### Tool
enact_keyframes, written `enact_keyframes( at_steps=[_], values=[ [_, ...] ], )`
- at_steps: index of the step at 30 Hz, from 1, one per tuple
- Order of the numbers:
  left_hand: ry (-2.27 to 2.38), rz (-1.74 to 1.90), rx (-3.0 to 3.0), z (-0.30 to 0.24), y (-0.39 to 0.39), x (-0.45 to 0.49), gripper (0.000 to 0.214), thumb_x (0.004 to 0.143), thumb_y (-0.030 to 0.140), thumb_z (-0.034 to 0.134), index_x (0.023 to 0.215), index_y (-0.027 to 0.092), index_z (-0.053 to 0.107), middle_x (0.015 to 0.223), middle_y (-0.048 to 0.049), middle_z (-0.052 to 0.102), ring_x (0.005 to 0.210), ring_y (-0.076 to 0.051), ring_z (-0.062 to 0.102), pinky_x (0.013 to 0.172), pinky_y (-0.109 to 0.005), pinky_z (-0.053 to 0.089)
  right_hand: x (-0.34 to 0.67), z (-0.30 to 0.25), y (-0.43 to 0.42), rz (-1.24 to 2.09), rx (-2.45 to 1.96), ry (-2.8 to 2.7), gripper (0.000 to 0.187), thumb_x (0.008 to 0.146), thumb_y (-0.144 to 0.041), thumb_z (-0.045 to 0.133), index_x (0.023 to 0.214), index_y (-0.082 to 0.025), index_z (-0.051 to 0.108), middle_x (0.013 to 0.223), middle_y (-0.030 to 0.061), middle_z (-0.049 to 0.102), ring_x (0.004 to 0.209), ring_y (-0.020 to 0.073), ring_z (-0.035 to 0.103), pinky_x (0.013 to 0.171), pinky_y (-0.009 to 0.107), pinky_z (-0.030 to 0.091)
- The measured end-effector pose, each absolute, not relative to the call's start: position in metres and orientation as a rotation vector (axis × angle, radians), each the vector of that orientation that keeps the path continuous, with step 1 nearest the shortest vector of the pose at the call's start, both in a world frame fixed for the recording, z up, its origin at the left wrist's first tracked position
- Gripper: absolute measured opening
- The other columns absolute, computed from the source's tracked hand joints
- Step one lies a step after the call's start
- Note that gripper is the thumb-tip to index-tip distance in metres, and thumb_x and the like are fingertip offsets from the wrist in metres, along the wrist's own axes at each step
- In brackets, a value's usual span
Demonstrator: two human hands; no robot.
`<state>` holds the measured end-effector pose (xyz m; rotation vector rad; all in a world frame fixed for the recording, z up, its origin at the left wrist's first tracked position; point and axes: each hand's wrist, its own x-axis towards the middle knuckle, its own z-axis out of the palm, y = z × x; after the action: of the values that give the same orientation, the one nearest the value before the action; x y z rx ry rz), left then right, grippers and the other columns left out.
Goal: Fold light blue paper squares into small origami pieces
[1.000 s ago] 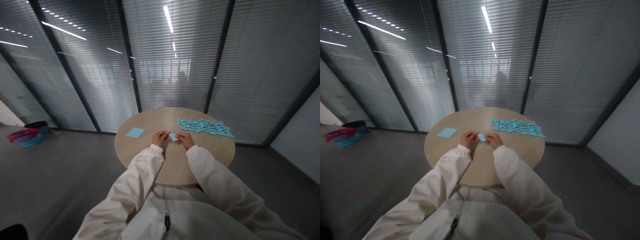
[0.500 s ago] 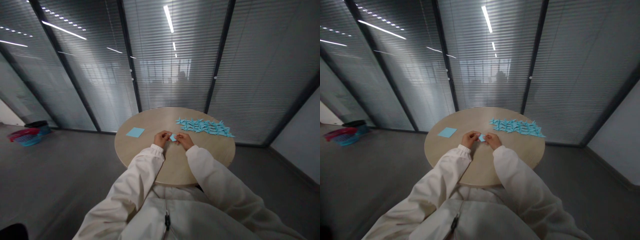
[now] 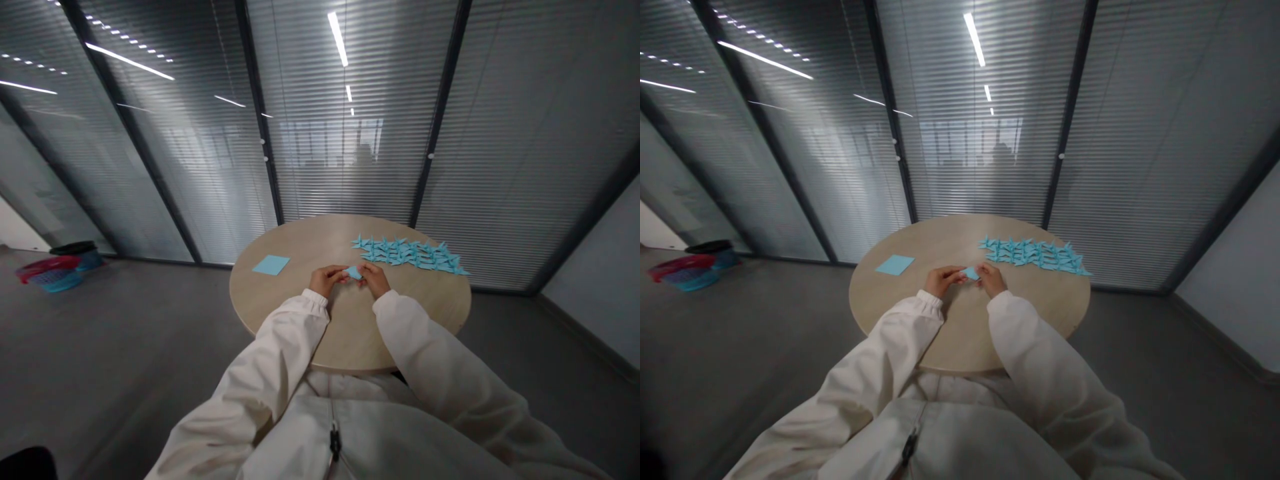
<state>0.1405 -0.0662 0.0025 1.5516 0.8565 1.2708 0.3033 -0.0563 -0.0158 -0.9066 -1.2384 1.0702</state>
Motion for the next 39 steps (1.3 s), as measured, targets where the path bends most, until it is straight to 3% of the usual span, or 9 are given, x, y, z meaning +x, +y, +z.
enact_keyframes(
  at_steps=[11,20,32,39],
  values=[
    [0.928,1.336,1.767,0.01,-0.075,0.138,0.03,0.067,0.037,0.067,0.086,0.016,0.072,0.075,-0.0061,0.071,0.063,-0.016,0.065,0.065,-0.027,0.054,0.301,-0.006,-0.07,1.478,-0.774,-1.131,0.033,0.056,-0.039,0.076,0.074,-0.015,0.063,0.067,0.002,0.061,0.063,0.0124,0.057,0.053,0.022,0.047],
    [0.847,1.314,1.721,0.01,-0.075,0.141,0.033,0.067,0.041,0.065,0.085,0.014,0.072,0.076,-0.0068,0.071,0.066,-0.016,0.064,0.066,-0.027,0.054,0.302,-0.005,-0.07,1.465,-0.765,-1.122,0.033,0.053,-0.038,0.079,0.069,-0.015,0.062,0.063,0.0001,0.059,0.059,0.011,0.054,0.052,0.021,0.044],
    [0.891,1.371,1.675,0.013,-0.075,0.139,0.027,0.063,0.038,0.07,0.076,0.014,0.072,0.073,-0.0063,0.07,0.062,-0.014,0.062,0.055,-0.024,0.051,0.303,-0.001,-0.076,1.706,-0.619,-1.076,0.027,0.057,-0.028,0.079,0.072,-0.013,0.062,0.065,0.0018,0.06,0.062,0.011,0.056,0.056,0.022,0.045],
    [0.817,1.32,1.678,0.012,-0.074,0.14,0.032,0.069,0.041,0.064,0.08,0.012,0.069,0.072,-0.0061,0.067,0.069,-0.017,0.063,0.054,-0.024,0.051,0.304,-0.001,-0.074,1.621,-0.67,-1.105,0.03,0.053,-0.03,0.081,0.072,-0.014,0.063,0.065,0.0011,0.061,0.061,0.0101,0.055,0.056,0.021,0.044]
  ],
)
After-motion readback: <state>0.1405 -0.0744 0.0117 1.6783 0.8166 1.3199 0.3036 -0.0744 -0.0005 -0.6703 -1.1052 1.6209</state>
